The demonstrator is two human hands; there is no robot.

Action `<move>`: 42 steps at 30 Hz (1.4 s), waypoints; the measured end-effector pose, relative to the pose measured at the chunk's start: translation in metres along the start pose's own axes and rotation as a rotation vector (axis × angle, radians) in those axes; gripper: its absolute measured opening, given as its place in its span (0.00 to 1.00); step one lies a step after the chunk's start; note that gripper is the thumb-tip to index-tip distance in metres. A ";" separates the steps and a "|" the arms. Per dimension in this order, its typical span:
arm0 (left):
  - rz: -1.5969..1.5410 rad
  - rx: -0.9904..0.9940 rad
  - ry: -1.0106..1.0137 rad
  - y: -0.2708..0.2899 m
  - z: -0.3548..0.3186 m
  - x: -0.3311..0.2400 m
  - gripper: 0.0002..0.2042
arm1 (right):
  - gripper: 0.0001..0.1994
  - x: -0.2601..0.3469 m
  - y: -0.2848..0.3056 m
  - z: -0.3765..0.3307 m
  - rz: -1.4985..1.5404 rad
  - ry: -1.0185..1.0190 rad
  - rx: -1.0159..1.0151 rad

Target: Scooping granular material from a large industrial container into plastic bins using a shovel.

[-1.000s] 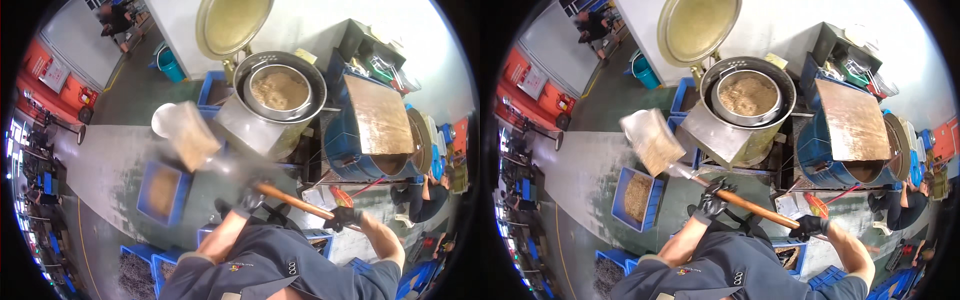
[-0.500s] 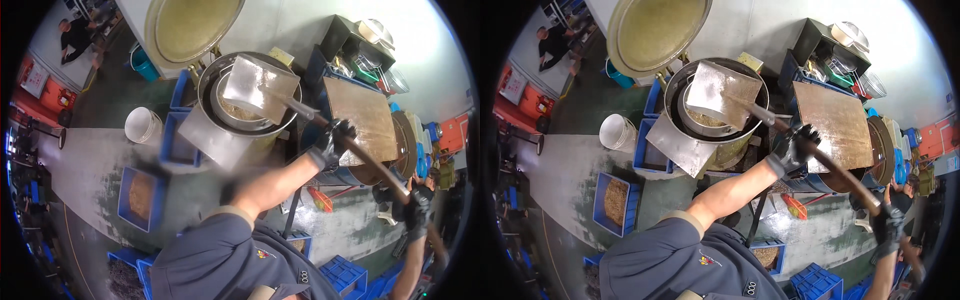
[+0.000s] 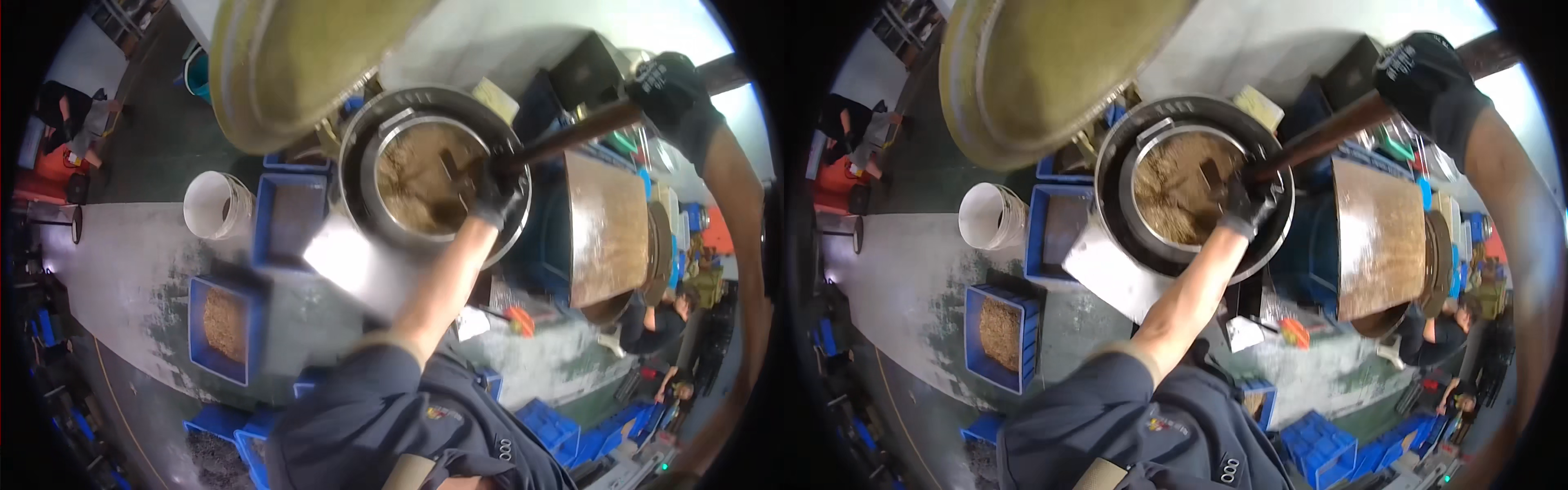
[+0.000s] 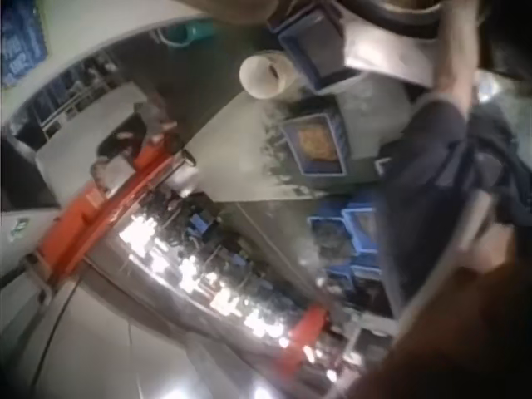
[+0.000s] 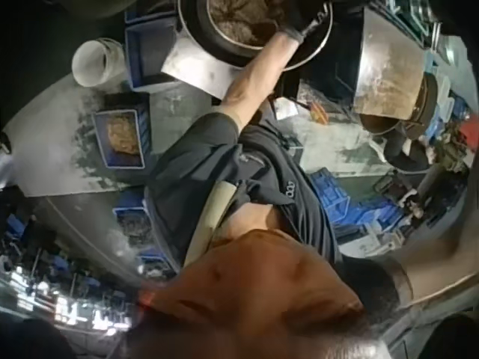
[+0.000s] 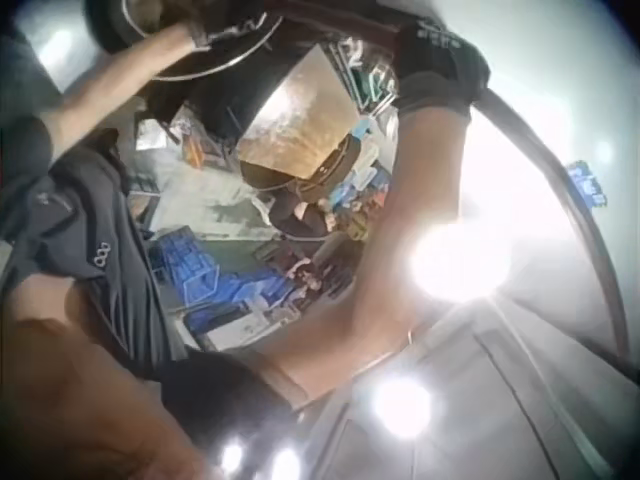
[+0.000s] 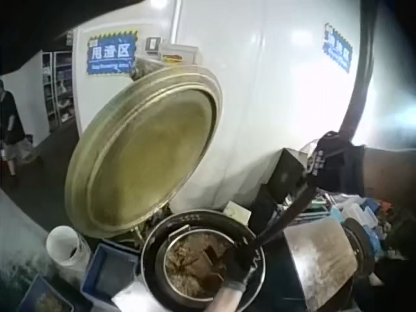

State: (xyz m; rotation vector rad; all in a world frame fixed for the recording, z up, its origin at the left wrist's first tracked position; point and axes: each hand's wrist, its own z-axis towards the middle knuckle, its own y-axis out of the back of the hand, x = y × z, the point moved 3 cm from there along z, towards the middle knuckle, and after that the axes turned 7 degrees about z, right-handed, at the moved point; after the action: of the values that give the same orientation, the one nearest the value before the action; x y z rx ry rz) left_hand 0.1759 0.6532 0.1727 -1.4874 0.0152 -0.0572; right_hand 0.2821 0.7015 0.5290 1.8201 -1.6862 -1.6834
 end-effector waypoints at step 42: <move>0.091 -0.564 0.565 0.026 -0.232 0.089 0.12 | 0.17 0.388 -0.074 -0.193 1.997 -1.027 0.973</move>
State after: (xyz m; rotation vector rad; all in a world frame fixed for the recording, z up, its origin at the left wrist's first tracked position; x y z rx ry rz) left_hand 0.2548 0.4202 0.1296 -1.9855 0.5968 -0.4260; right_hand 0.3729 0.3287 0.3142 -1.3099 -2.7941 -0.5160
